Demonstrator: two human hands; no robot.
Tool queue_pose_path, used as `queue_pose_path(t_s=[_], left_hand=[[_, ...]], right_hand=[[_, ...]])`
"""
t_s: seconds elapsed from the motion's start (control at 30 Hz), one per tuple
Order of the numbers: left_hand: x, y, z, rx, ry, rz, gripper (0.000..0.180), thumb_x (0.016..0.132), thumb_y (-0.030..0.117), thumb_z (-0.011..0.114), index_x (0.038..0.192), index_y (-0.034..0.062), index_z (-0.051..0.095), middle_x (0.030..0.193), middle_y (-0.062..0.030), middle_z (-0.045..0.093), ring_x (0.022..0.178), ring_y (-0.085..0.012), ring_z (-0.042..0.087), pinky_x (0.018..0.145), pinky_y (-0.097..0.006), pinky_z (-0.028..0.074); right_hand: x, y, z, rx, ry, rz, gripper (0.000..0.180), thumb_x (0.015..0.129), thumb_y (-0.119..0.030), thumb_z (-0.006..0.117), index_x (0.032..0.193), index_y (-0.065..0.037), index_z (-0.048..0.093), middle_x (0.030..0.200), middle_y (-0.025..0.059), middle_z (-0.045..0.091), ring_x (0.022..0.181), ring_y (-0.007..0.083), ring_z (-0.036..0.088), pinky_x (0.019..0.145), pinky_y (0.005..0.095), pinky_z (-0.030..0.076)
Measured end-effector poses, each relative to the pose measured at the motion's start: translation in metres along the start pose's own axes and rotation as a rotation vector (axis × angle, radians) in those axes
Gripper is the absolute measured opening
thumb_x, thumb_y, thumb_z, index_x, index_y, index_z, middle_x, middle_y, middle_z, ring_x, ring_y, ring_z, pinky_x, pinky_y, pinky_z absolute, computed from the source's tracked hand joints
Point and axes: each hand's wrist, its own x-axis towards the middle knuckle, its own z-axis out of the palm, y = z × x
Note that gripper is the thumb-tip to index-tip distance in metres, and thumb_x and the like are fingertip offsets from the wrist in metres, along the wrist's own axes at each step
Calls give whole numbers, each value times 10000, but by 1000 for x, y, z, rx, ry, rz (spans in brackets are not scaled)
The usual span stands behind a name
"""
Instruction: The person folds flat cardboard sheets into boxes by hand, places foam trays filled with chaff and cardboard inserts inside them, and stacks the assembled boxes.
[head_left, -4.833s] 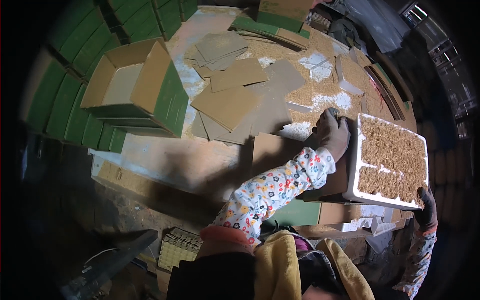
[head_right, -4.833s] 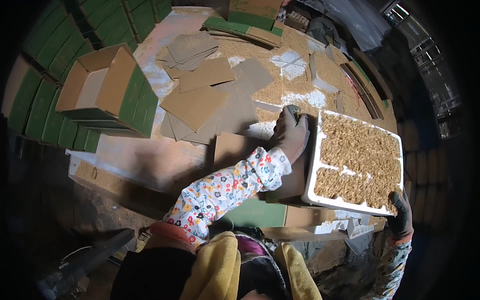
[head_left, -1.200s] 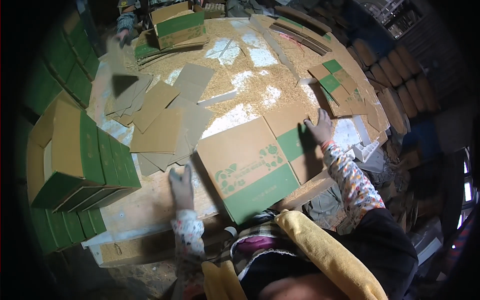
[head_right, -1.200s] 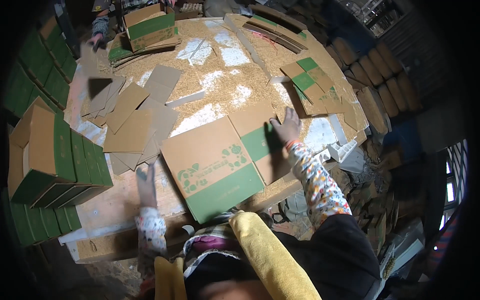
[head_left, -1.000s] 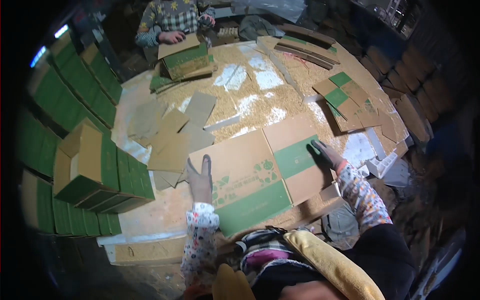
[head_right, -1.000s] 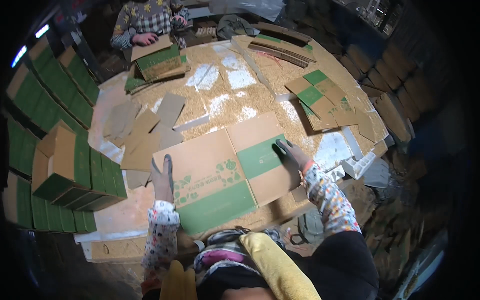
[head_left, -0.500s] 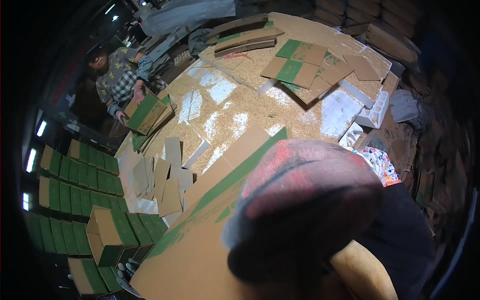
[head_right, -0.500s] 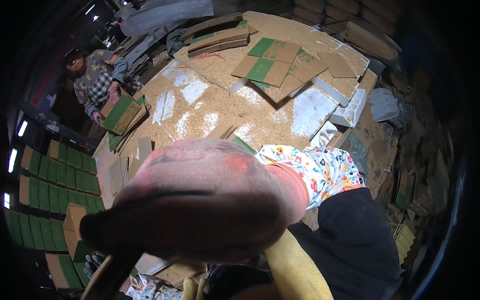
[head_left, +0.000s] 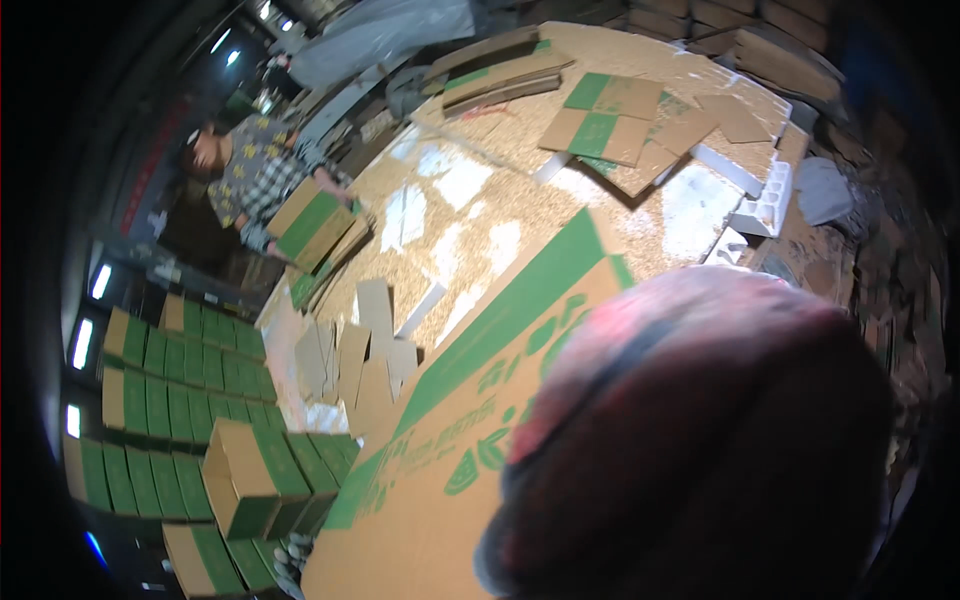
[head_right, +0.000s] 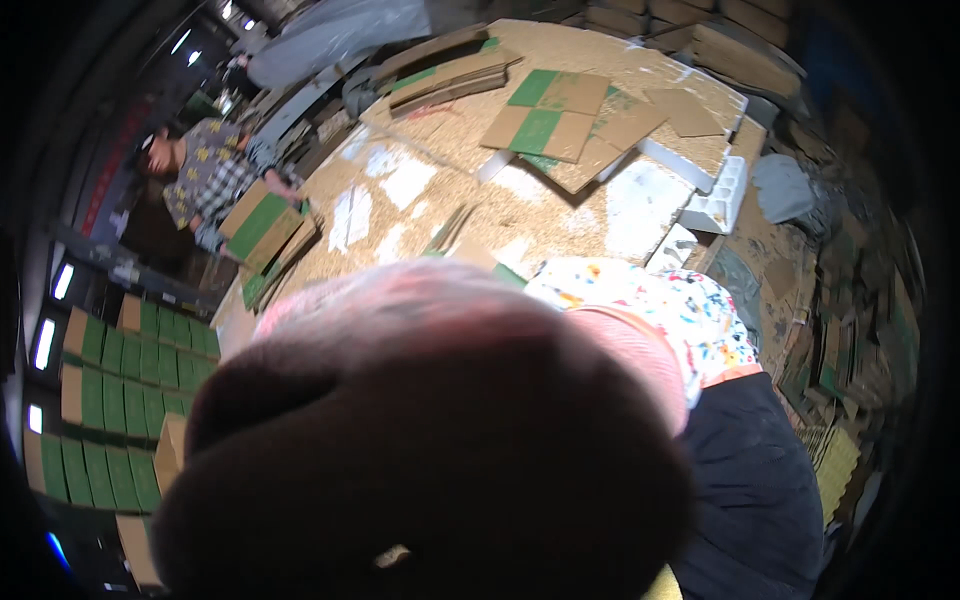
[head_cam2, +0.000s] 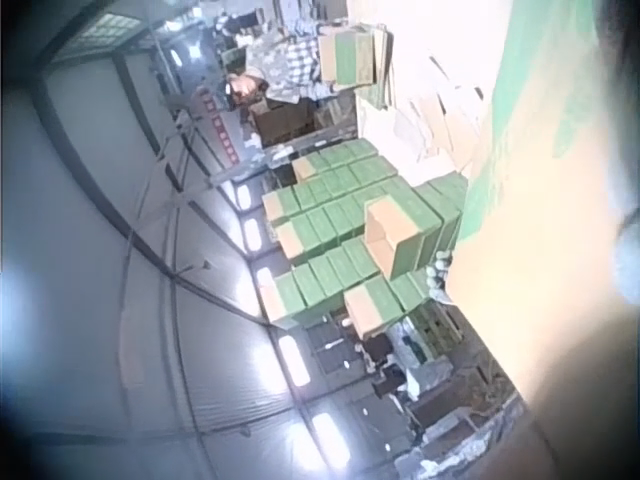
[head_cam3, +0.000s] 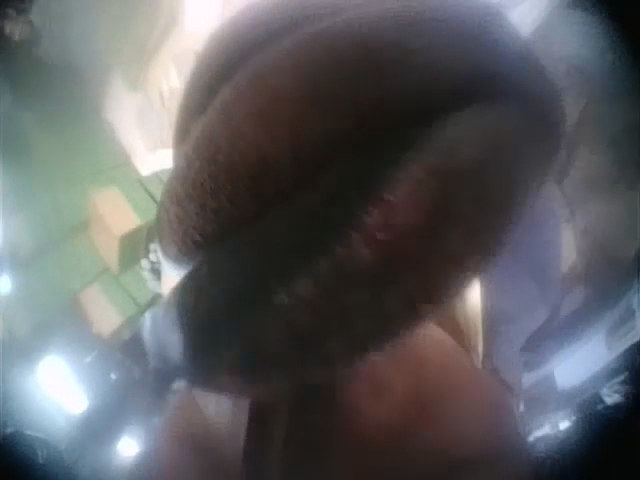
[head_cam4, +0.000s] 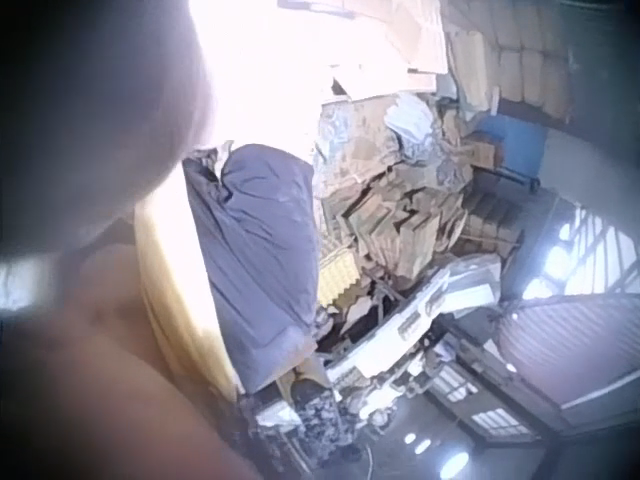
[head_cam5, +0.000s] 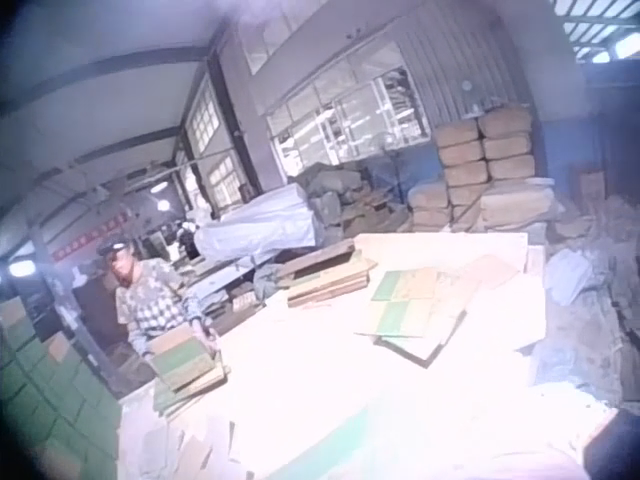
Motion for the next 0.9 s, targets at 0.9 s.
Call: queue_pose_path(t_s=[0.9], left_hand=[[21,-41,37,42,76,-62,167,847,101,650,973,-5,620,924,-67,634,861,-152,589,815,-278,467]], right_hand=[[-128,148,-66,-477,844,860,447,828,-259,707,1094,34,497,1021,99,578,912,140,550,795,278,457]])
